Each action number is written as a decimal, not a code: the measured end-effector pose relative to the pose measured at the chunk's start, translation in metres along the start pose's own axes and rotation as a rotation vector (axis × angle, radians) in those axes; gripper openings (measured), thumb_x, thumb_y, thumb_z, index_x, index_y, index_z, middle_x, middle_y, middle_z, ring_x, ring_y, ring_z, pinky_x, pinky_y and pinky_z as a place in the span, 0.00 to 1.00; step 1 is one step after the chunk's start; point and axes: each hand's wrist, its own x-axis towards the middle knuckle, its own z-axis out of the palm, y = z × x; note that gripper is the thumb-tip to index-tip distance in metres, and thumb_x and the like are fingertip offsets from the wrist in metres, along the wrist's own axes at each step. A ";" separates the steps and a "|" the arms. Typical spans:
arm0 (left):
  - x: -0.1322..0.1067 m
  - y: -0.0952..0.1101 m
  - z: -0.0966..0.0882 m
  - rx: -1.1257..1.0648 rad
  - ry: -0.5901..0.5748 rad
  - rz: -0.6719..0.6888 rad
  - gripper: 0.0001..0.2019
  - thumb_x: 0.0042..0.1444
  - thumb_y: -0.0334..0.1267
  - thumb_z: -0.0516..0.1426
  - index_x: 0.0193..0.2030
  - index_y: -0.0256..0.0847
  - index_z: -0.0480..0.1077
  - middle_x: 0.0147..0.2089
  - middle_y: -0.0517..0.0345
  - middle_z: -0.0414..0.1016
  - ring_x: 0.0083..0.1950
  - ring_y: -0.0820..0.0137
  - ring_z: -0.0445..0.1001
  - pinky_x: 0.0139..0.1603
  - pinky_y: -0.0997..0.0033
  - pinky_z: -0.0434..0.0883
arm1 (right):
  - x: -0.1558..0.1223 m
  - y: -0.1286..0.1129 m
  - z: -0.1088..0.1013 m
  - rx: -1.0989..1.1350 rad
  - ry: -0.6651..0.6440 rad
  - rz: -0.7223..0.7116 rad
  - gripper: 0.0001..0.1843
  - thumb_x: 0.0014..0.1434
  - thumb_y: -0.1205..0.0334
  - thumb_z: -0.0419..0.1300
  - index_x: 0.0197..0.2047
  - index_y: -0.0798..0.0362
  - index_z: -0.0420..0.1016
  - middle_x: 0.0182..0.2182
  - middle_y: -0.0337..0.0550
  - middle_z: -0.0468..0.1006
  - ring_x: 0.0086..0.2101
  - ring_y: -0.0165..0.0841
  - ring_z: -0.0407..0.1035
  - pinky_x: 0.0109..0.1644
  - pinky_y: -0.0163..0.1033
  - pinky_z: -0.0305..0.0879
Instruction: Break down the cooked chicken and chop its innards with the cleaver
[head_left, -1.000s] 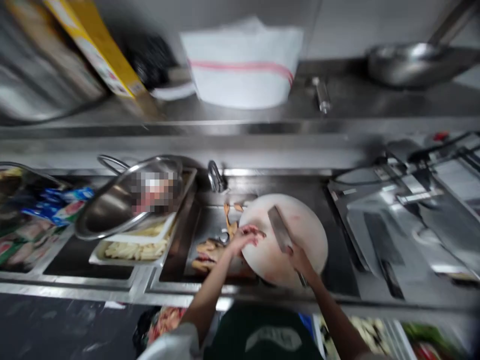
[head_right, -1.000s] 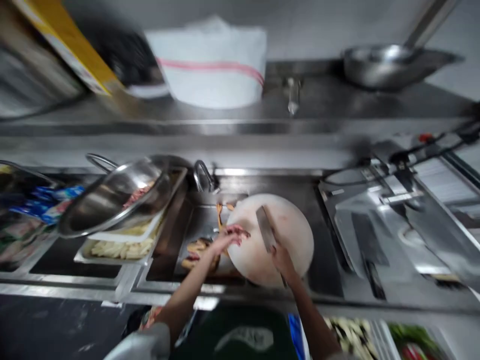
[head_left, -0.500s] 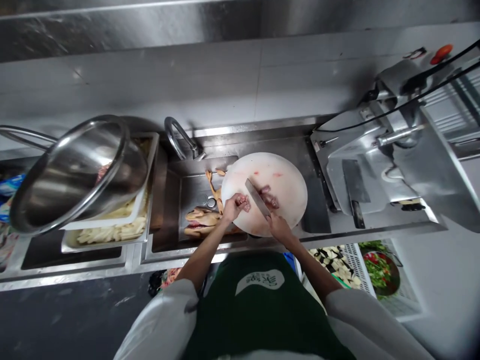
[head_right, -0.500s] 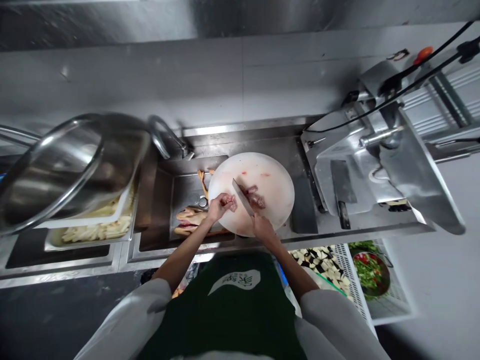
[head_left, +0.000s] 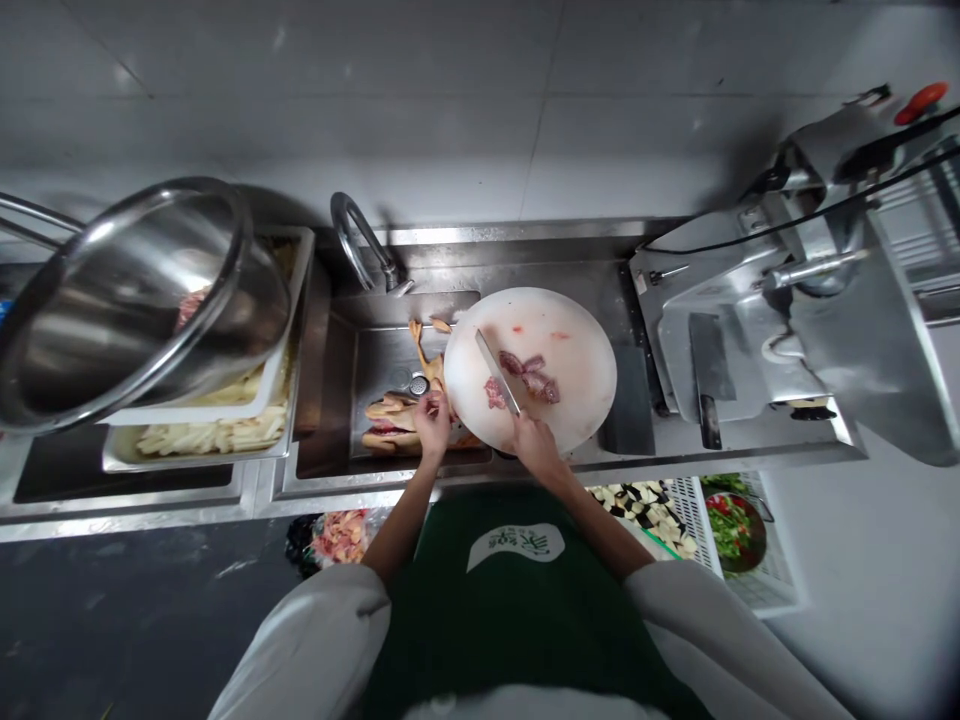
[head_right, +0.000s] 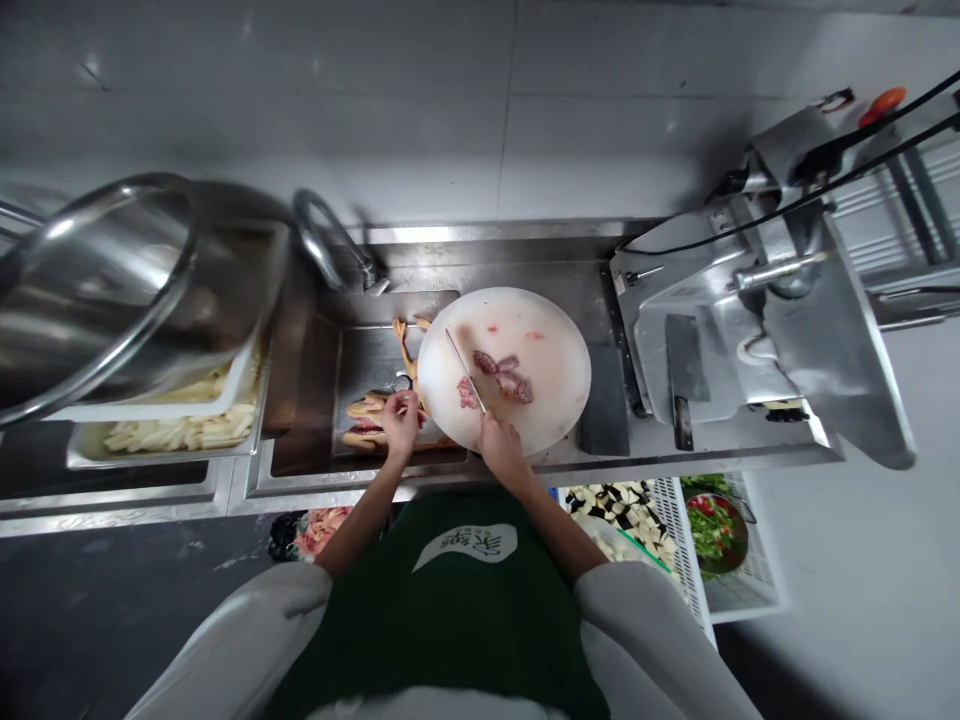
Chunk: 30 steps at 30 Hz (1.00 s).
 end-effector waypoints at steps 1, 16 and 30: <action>0.000 -0.003 -0.009 -0.007 0.021 -0.006 0.20 0.59 0.56 0.61 0.42 0.39 0.70 0.25 0.65 0.69 0.18 0.76 0.67 0.19 0.78 0.63 | -0.001 -0.004 -0.001 -0.007 0.001 -0.001 0.18 0.71 0.63 0.55 0.61 0.59 0.70 0.45 0.54 0.82 0.46 0.43 0.78 0.48 0.37 0.68; -0.006 -0.010 0.013 0.288 -0.263 0.588 0.11 0.70 0.42 0.54 0.42 0.40 0.75 0.42 0.50 0.76 0.46 0.65 0.75 0.49 0.63 0.74 | 0.040 -0.013 0.014 0.077 0.078 -0.064 0.18 0.71 0.68 0.48 0.55 0.61 0.75 0.44 0.57 0.81 0.45 0.42 0.77 0.48 0.38 0.68; -0.009 -0.025 0.057 0.508 -0.635 0.865 0.14 0.72 0.38 0.51 0.50 0.40 0.77 0.51 0.46 0.76 0.52 0.60 0.71 0.56 0.55 0.72 | 0.029 0.051 0.021 0.378 0.044 -0.027 0.13 0.71 0.60 0.50 0.50 0.57 0.71 0.30 0.45 0.79 0.31 0.37 0.75 0.38 0.38 0.69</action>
